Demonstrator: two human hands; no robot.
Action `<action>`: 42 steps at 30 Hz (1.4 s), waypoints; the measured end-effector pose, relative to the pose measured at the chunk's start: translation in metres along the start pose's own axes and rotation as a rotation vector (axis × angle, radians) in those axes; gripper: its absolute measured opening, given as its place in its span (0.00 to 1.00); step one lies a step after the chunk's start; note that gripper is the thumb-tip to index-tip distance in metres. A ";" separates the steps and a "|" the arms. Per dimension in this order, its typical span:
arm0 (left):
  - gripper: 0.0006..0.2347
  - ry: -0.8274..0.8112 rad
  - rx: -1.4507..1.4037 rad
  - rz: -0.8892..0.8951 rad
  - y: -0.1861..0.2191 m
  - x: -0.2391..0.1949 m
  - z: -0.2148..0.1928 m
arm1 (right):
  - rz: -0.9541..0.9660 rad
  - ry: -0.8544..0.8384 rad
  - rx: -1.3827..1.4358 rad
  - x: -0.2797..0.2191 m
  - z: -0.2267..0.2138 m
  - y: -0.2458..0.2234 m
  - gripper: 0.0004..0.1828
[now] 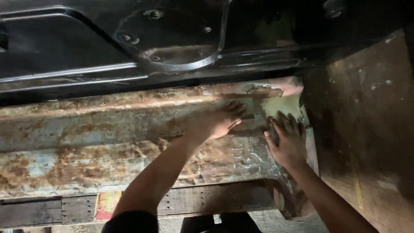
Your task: The person sands a long, rusty metal panel using a sanding block, moving back and forth across the surface to remove rust and old paint. The person works continuously on the same section of the panel throughout the clip.
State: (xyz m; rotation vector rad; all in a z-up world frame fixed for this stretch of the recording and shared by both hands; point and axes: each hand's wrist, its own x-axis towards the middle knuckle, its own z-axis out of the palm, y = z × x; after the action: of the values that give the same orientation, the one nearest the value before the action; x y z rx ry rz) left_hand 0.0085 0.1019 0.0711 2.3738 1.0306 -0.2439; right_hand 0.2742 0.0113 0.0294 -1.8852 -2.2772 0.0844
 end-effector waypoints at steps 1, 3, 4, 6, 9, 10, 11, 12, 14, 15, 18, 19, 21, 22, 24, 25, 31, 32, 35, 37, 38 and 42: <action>0.24 -0.004 -0.062 -0.001 0.001 0.001 -0.005 | -0.001 0.003 0.010 0.000 0.000 0.001 0.33; 0.23 -0.134 -0.199 -0.135 -0.001 -0.007 -0.010 | -0.008 0.007 -0.002 0.002 0.000 0.003 0.32; 0.22 -0.261 -0.272 -0.264 -0.004 -0.019 -0.009 | -0.013 0.009 -0.007 0.002 0.000 0.003 0.32; 0.21 -0.221 -0.159 -0.234 -0.014 -0.042 -0.003 | -0.039 0.041 0.013 0.004 0.001 0.001 0.31; 0.25 0.115 0.174 0.093 -0.011 -0.052 0.007 | -0.034 0.070 0.057 -0.001 0.000 0.001 0.30; 0.26 0.125 0.132 0.081 -0.007 -0.052 0.008 | -0.026 0.079 0.075 -0.003 -0.001 0.001 0.30; 0.27 0.137 0.095 0.066 -0.005 -0.051 0.006 | -0.035 0.098 0.070 -0.001 -0.002 0.000 0.30; 0.28 0.044 0.079 -0.012 0.001 -0.043 0.002 | -0.044 0.116 0.066 0.000 -0.002 0.000 0.29; 0.30 -0.139 0.041 -0.174 0.021 -0.015 -0.007 | -0.055 0.135 0.059 0.001 -0.003 -0.003 0.29; 0.28 -0.153 0.026 -0.179 0.028 -0.001 -0.012 | -0.053 0.136 0.053 0.001 -0.003 -0.002 0.29; 0.26 -0.148 -0.011 -0.178 0.033 0.022 -0.012 | -0.028 0.117 0.045 0.001 -0.001 0.000 0.29; 0.26 -0.113 -0.016 -0.171 0.029 0.021 -0.006 | -0.018 0.101 0.046 0.000 0.000 0.000 0.29; 0.28 -0.077 0.037 -0.126 0.019 0.016 0.009 | -0.029 0.117 0.075 0.001 0.002 0.002 0.29; 0.29 -0.076 0.096 -0.086 0.008 0.007 0.019 | -0.035 0.126 0.089 0.003 0.004 0.003 0.30; 0.28 0.003 0.111 -0.018 -0.006 -0.014 0.043 | -0.044 0.104 0.051 -0.001 0.005 0.006 0.30; 0.27 0.093 0.084 0.007 -0.016 -0.019 0.050 | -0.047 0.102 0.031 0.002 0.007 0.007 0.30; 0.19 0.071 0.228 -0.018 -0.012 0.036 0.051 | -0.023 0.127 0.108 -0.001 0.007 0.004 0.28; 0.19 0.124 0.196 0.013 -0.009 0.044 0.047 | -0.013 0.133 0.114 -0.002 0.004 0.002 0.28; 0.16 0.043 0.066 -0.122 -0.002 0.040 0.043 | -0.013 0.155 0.116 -0.005 -0.002 -0.001 0.27; 0.16 0.040 0.050 -0.138 -0.005 0.009 0.048 | -0.040 0.187 0.106 -0.005 -0.003 -0.003 0.26; 0.16 0.038 0.042 -0.146 -0.009 -0.007 0.048 | -0.047 0.198 0.114 -0.002 -0.003 -0.005 0.25; 0.21 -0.129 -0.264 -0.321 -0.022 -0.053 0.049 | -0.055 0.206 0.099 -0.002 0.000 -0.004 0.24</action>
State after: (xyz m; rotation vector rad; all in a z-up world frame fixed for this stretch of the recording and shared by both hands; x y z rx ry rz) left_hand -0.0421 0.0551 0.0406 1.9285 1.2925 -0.3495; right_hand 0.2709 0.0090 0.0301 -1.6967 -2.1442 -0.0039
